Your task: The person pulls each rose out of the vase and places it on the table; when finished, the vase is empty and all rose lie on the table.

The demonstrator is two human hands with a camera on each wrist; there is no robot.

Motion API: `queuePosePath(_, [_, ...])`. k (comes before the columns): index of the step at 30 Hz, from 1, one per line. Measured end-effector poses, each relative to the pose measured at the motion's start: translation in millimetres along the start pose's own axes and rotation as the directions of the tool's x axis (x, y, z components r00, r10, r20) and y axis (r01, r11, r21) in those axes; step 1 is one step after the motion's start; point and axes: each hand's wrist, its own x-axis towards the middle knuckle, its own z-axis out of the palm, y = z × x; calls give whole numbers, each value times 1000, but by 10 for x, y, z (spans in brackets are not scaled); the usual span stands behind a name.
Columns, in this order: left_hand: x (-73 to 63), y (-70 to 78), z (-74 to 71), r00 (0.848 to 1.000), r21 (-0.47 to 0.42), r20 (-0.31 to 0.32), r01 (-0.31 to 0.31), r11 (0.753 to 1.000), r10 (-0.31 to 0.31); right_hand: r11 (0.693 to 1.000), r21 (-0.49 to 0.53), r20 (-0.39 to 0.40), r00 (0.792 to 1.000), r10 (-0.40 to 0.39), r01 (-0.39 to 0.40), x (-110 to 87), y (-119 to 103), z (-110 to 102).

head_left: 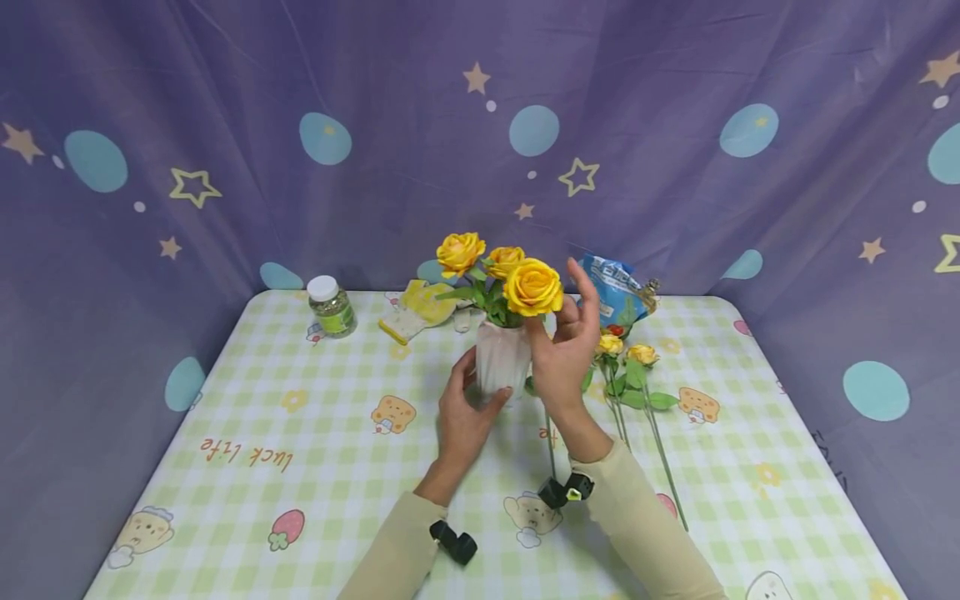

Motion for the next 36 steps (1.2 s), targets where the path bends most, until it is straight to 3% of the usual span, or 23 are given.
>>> queuePosePath(11, [3,28,-2,999,6,0,41,999,-41,991,133,-109,994,11,3,136,-79,-39])
queuePosePath(19, [8,30,-5,999,1,13,51,999,-51,985,164,-161,987,-31,57,223,-115,-82])
queuePosePath(26, [9,33,-5,998,-5,15,54,999,-54,969,212,-247,966,-72,126,321,-169,-103])
queuePosePath(36, [-5,39,-6,998,-17,9,65,998,-65,941,294,-312,947,-74,170,473,-318,-143])
